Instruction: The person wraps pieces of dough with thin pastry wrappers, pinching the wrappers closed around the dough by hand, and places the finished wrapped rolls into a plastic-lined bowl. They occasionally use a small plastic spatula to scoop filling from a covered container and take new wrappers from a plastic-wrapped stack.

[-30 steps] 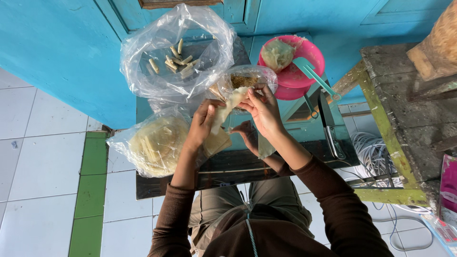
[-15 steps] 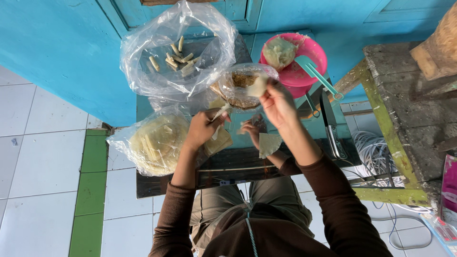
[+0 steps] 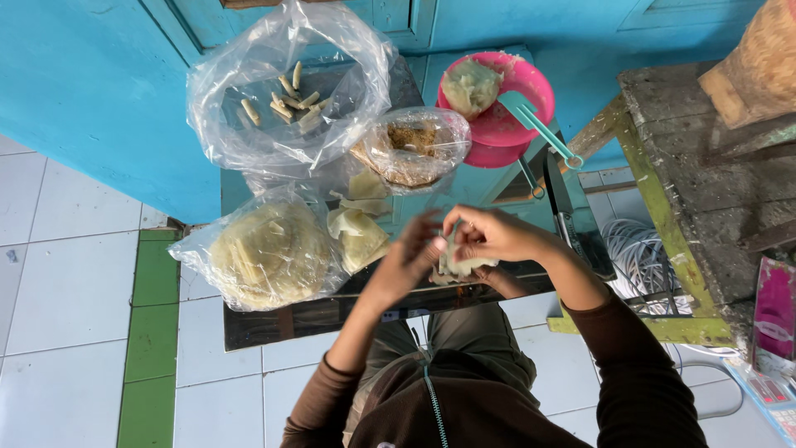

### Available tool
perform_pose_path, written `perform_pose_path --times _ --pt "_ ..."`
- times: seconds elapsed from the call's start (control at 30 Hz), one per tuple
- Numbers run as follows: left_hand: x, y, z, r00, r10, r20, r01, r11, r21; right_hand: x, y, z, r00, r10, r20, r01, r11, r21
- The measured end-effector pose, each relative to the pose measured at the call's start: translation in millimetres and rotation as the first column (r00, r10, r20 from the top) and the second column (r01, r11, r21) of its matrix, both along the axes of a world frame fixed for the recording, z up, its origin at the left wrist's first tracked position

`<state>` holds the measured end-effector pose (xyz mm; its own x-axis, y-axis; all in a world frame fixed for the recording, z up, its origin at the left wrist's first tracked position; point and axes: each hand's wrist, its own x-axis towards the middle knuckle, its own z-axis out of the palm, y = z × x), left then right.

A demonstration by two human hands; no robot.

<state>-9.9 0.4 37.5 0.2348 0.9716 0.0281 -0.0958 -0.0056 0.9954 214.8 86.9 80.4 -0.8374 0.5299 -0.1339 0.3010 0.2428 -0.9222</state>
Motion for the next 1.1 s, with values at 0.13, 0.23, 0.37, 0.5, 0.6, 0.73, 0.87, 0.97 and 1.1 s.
perform_pose_path --times 0.13,0.23,0.37,0.5,0.6,0.73,0.87,0.97,1.1 --pt "38 -16 -22 0.991 0.004 0.135 0.006 0.997 -0.071 10 0 2 0.966 0.11 0.232 -0.113 0.994 0.0" --pt "48 -31 -29 0.979 0.122 -0.166 -0.137 0.987 -0.086 19 4 -6 0.966 0.054 0.254 -0.072 0.995 0.063" --pt "60 -32 -29 0.87 0.337 -0.361 -0.276 0.938 0.208 20 9 -24 0.972 -0.116 0.202 0.065 0.968 0.242" --pt "67 -30 -26 0.784 0.414 -0.462 -0.286 0.902 0.323 17 9 -35 0.96 -0.216 0.179 0.146 0.929 0.34" --pt "68 -30 -24 0.683 0.486 -0.545 -0.267 0.861 0.432 14 10 -38 0.958 -0.244 0.153 0.166 0.902 0.399" --pt "64 -32 -22 0.41 0.614 -0.675 -0.297 0.789 0.537 10 9 -42 0.96 -0.249 0.127 0.168 0.878 0.449" --pt "59 -35 -26 0.321 0.584 -0.745 -0.293 0.81 0.509 11 7 -44 0.963 -0.249 0.101 0.145 0.797 0.586" --pt "62 -35 -30 0.345 0.57 -0.746 -0.267 0.821 0.504 13 5 -41 0.951 -0.289 0.11 0.167 0.778 0.605" --pt "63 -31 -33 0.426 0.564 -0.708 -0.298 0.826 0.479 12 1 -38 0.947 -0.305 0.103 0.199 0.806 0.557"
